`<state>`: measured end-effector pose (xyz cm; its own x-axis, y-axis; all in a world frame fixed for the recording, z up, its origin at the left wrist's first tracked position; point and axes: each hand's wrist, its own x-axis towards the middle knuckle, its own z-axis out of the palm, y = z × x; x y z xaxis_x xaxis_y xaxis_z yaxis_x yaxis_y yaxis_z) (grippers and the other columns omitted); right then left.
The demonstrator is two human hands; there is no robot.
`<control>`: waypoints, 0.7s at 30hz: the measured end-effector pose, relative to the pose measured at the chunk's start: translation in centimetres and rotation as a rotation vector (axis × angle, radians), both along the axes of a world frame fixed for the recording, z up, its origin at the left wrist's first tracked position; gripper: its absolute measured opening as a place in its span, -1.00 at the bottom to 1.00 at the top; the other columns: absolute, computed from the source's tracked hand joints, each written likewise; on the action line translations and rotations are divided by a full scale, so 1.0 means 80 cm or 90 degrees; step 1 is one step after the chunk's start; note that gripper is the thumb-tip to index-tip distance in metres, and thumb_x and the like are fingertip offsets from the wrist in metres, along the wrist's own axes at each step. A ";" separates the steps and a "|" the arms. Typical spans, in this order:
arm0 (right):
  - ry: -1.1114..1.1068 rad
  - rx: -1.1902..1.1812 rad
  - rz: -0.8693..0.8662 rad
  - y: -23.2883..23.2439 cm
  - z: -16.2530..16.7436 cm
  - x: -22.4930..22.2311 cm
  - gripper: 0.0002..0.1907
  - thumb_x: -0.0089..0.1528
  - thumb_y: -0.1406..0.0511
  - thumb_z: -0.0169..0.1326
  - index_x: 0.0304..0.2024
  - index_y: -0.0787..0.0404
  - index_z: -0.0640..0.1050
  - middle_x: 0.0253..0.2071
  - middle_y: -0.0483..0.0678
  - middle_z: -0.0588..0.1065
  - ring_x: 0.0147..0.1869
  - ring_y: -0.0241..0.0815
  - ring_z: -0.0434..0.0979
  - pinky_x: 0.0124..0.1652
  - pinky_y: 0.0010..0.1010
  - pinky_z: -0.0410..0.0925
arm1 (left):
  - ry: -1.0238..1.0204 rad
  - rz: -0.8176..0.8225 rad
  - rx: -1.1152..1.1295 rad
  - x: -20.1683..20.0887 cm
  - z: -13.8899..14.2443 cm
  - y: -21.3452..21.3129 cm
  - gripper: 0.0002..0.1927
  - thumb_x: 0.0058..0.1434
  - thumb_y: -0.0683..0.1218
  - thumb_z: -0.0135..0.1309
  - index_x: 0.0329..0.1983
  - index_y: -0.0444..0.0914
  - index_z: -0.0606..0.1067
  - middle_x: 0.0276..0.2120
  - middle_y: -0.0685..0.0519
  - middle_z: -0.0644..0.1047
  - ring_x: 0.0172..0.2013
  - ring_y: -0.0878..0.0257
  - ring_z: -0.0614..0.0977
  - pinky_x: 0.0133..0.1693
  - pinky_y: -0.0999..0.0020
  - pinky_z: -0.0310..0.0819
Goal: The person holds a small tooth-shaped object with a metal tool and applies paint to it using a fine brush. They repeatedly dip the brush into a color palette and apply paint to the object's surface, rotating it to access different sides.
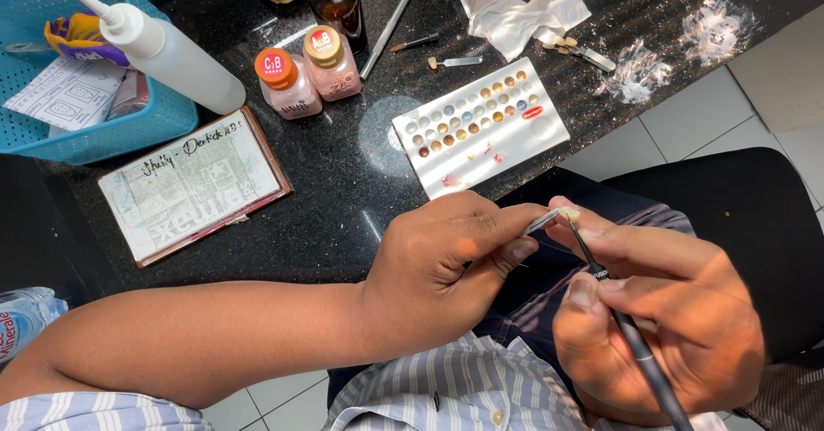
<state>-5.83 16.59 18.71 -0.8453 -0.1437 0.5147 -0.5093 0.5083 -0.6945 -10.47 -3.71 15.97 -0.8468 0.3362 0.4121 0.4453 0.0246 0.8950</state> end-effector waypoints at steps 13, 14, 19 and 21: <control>-0.033 -0.010 0.037 -0.029 0.037 -0.019 -0.69 0.23 0.36 0.12 -0.25 0.37 0.23 -0.10 0.34 0.42 0.09 0.30 0.67 -0.09 -0.26 0.67 | -0.012 -0.003 -0.004 -0.002 0.002 0.001 -0.71 0.33 -0.23 0.23 0.12 -0.22 0.57 -0.29 0.03 0.62 -0.32 0.29 0.66 -0.23 0.42 0.57; -0.022 -0.026 -0.012 -0.029 0.034 -0.018 -0.70 0.26 0.35 0.11 -0.23 0.35 0.23 -0.10 0.34 0.43 0.09 0.30 0.68 -0.10 -0.26 0.67 | -0.021 -0.006 -0.003 -0.002 0.002 0.002 -0.72 0.34 -0.22 0.22 0.11 -0.22 0.58 -0.32 0.04 0.61 -0.32 0.29 0.65 -0.23 0.40 0.56; 0.040 -0.196 -0.053 -0.023 -0.002 0.000 -0.66 0.48 0.30 0.15 -0.03 0.29 0.22 -0.07 0.25 0.50 0.06 0.13 0.73 0.06 -0.22 0.65 | -0.177 -0.098 0.005 -0.002 0.001 0.002 -0.67 0.40 -0.07 0.09 0.19 -0.26 0.55 -0.36 0.04 0.58 -0.34 0.34 0.66 -0.28 0.43 0.56; 0.038 -0.214 -0.002 -0.013 -0.010 0.004 -0.66 0.51 0.30 0.14 0.01 0.28 0.21 -0.08 0.25 0.49 0.05 0.13 0.72 0.11 -0.14 0.67 | -0.284 -0.191 0.110 -0.002 -0.002 0.003 -0.60 0.48 0.01 -0.06 0.28 -0.27 0.46 -0.18 0.05 0.60 -0.19 0.38 0.72 -0.20 0.49 0.64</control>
<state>-5.51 15.58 17.87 -0.8124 0.0451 0.5814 -0.5530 0.2571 -0.7926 -10.66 -3.45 15.84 -0.8294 0.5484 0.1066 -0.0117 -0.2078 0.9781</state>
